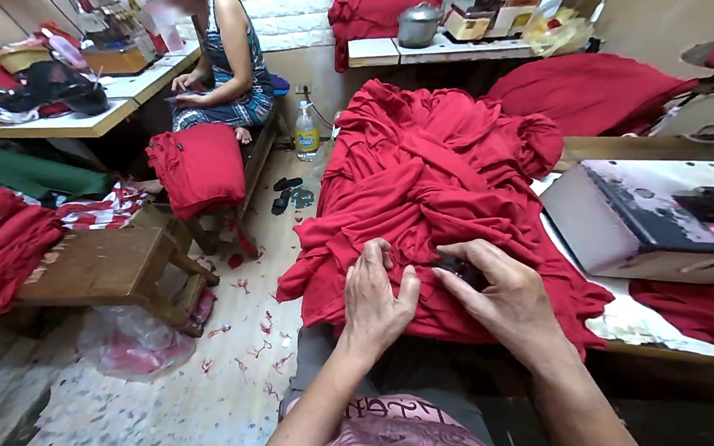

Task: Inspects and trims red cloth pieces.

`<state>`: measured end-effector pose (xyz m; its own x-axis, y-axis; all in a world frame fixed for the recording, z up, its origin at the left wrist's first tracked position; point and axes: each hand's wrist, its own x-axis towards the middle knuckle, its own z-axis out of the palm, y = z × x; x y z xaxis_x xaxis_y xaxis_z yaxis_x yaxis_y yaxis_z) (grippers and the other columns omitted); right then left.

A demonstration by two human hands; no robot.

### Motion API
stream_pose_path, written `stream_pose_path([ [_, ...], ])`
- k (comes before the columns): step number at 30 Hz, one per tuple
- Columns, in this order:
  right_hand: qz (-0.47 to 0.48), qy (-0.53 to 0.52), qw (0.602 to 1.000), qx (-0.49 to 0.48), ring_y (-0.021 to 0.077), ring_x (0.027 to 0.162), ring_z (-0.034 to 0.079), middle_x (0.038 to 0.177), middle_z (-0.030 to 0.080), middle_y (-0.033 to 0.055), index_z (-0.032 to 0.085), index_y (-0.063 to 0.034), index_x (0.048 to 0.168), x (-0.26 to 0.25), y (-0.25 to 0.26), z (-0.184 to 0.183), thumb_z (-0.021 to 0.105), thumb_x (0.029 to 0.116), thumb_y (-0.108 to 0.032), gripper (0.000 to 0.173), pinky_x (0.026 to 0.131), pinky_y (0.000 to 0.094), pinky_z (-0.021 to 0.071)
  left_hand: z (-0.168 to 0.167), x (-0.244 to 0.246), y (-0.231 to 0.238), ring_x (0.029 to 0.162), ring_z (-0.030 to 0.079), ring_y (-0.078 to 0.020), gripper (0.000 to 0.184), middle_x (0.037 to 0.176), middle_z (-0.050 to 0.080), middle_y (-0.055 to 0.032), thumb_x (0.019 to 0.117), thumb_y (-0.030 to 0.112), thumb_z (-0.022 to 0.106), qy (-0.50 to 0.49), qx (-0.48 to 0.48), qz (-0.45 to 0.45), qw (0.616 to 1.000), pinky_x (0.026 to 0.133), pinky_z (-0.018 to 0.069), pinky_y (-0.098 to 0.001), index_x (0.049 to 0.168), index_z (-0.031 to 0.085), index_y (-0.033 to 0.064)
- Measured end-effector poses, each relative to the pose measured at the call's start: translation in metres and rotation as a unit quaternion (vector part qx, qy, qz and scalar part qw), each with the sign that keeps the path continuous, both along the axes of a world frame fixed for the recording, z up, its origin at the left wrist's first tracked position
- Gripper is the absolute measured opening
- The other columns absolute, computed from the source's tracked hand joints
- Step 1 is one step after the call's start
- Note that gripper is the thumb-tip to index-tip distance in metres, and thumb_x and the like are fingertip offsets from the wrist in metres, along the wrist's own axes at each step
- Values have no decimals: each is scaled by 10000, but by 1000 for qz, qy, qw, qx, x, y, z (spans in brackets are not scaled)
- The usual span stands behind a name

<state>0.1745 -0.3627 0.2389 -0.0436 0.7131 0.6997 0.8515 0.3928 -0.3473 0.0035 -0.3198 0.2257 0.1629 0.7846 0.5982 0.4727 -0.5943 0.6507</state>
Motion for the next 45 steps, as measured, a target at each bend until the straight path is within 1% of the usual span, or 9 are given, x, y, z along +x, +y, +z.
stream_pose_path([
  [4, -15, 26, 999, 13, 134, 772, 658, 961, 728, 84, 726, -45, 1118, -3, 2, -3, 634, 972, -327, 330, 682, 284, 538, 2, 11, 0, 807, 692, -271, 382, 863, 704, -121, 964, 341, 600, 81, 28, 50, 995, 707, 531, -452, 1004, 713, -21],
  [7, -16, 4, 999, 34, 159, 790, 679, 970, 730, 101, 725, -38, 1110, -7, 4, -6, 629, 978, -304, 312, 689, 296, 545, -4, 13, 5, 801, 701, -273, 212, 837, 705, -110, 975, 168, 611, 109, 74, 56, 990, 692, 528, -433, 924, 751, 17],
  [21, 8, -110, 990, 90, 264, 733, 697, 901, 743, 116, 791, -94, 1029, -22, 13, -8, 639, 965, -197, 194, 610, 381, 533, 0, -16, 0, 818, 655, -132, 196, 838, 724, -51, 959, 111, 594, -78, -51, -88, 992, 847, 458, -381, 908, 753, 7],
  [26, -7, -64, 997, 49, 249, 734, 700, 916, 737, 117, 777, -64, 1047, -25, 13, -11, 613, 985, -232, 243, 597, 376, 546, 3, -24, 0, 805, 648, -171, 200, 815, 707, -75, 953, 98, 577, -38, -35, -124, 991, 811, 460, -383, 871, 731, -2],
  [30, -48, -30, 998, -31, 285, 654, 695, 838, 725, 135, 723, -19, 1078, -16, 7, -5, 619, 941, -237, 277, 559, 468, 554, 25, -75, 2, 855, 677, -221, 238, 860, 697, -130, 994, 121, 553, 132, -79, -258, 954, 818, 530, -395, 884, 710, -20],
  [33, -50, 71, 996, -30, 92, 596, 549, 724, 623, 36, 712, -34, 994, 1, 3, 1, 551, 971, -176, 216, 558, 267, 466, 39, -117, 1, 843, 681, -290, 232, 867, 690, -164, 1011, 153, 574, 254, -201, -190, 927, 801, 536, -494, 940, 698, -30],
  [36, -26, 214, 976, -28, -61, 617, 472, 729, 548, -71, 685, -53, 988, 19, 3, 7, 589, 975, -176, 157, 584, 114, 395, 45, -132, 1, 902, 689, -340, 258, 960, 702, -189, 997, 202, 622, 252, -250, -56, 933, 839, 540, -562, 1089, 688, -30],
  [41, 2, 320, 947, 1, -80, 658, 540, 754, 586, -112, 684, -74, 969, 29, 12, 7, 629, 941, -93, 64, 625, 95, 459, 38, -90, 3, 784, 678, -154, 230, 869, 707, -103, 1009, 176, 587, 106, -81, -88, 987, 757, 564, -326, 1001, 716, -14],
  [45, -7, 321, 947, -7, -75, 624, 512, 729, 561, -103, 672, -63, 958, 32, 18, 0, 625, 940, -69, 51, 594, 94, 437, 24, -34, 5, 709, 651, -176, 290, 793, 680, -93, 973, 265, 653, 71, -53, -76, 993, 693, 551, -349, 959, 718, -17],
])
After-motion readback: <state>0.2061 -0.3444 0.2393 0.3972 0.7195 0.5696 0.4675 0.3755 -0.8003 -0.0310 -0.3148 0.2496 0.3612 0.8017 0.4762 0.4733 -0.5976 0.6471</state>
